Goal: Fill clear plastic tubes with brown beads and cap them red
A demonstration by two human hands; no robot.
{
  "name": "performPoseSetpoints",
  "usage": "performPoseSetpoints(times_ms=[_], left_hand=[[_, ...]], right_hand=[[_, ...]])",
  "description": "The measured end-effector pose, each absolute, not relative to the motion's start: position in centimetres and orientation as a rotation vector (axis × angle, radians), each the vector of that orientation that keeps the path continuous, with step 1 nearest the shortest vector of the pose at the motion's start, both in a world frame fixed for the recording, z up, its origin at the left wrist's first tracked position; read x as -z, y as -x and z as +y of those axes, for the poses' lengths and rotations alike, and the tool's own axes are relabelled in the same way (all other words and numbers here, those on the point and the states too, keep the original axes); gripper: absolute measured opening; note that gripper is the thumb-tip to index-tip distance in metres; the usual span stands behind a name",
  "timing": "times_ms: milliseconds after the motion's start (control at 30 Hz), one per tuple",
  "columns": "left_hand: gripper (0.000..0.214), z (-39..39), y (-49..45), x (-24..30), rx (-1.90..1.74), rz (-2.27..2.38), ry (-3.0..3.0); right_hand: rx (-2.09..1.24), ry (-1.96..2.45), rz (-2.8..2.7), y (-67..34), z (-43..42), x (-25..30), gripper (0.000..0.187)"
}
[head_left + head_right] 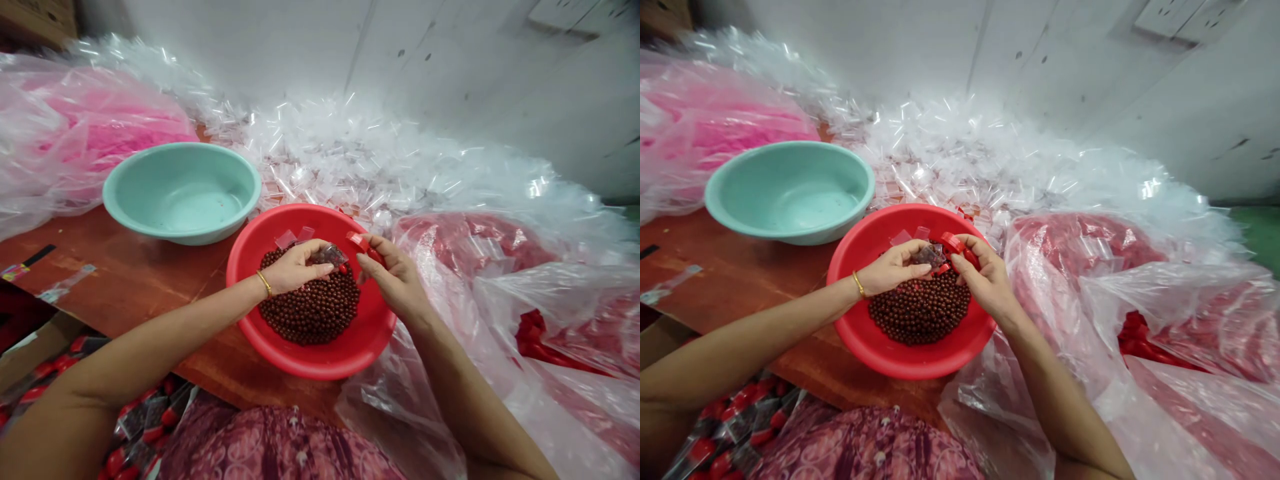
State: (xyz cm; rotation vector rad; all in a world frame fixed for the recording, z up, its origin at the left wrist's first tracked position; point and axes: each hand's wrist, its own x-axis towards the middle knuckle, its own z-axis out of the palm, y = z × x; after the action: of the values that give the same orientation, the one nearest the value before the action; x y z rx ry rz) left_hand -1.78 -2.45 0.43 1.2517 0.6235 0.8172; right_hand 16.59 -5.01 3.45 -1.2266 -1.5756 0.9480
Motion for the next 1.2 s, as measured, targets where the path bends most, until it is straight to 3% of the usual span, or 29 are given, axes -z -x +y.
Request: performPoseSetpoints(times_ms=[333,433,633,867,1200], left_hand=[[0.033,-2.5,2.2,-0.7,-0.55,0.474,-1.177],[0.034,-2.4,2.3,-0.6,-0.498,0.491,-1.196],[0.028,-2.5,2.4,-0.8,-0.419,0.466,-1.204],[0.026,-2.7,2.1,-1.1,-0.632,0.606,-1.15],[0.019,-3.2,1.5,-0.5,-0.808,0.735,-1.409]], right_hand=[[-1.21,1.133,-1.823,-16.3,-2.9,-4.6,0.022],[-1.109,1.16,-1.975,-16.5,-2.8,-4.7,0.018],[-0.598,1.255,-2.021,-16.9,-2.2,-3.1,0.016],[-0.953,1.243,-1.725,-16.9,-4.2,-3.1,0.033],[-0.375,1.104,-2.202,-16.4,-5.8,-1.8,0.042]])
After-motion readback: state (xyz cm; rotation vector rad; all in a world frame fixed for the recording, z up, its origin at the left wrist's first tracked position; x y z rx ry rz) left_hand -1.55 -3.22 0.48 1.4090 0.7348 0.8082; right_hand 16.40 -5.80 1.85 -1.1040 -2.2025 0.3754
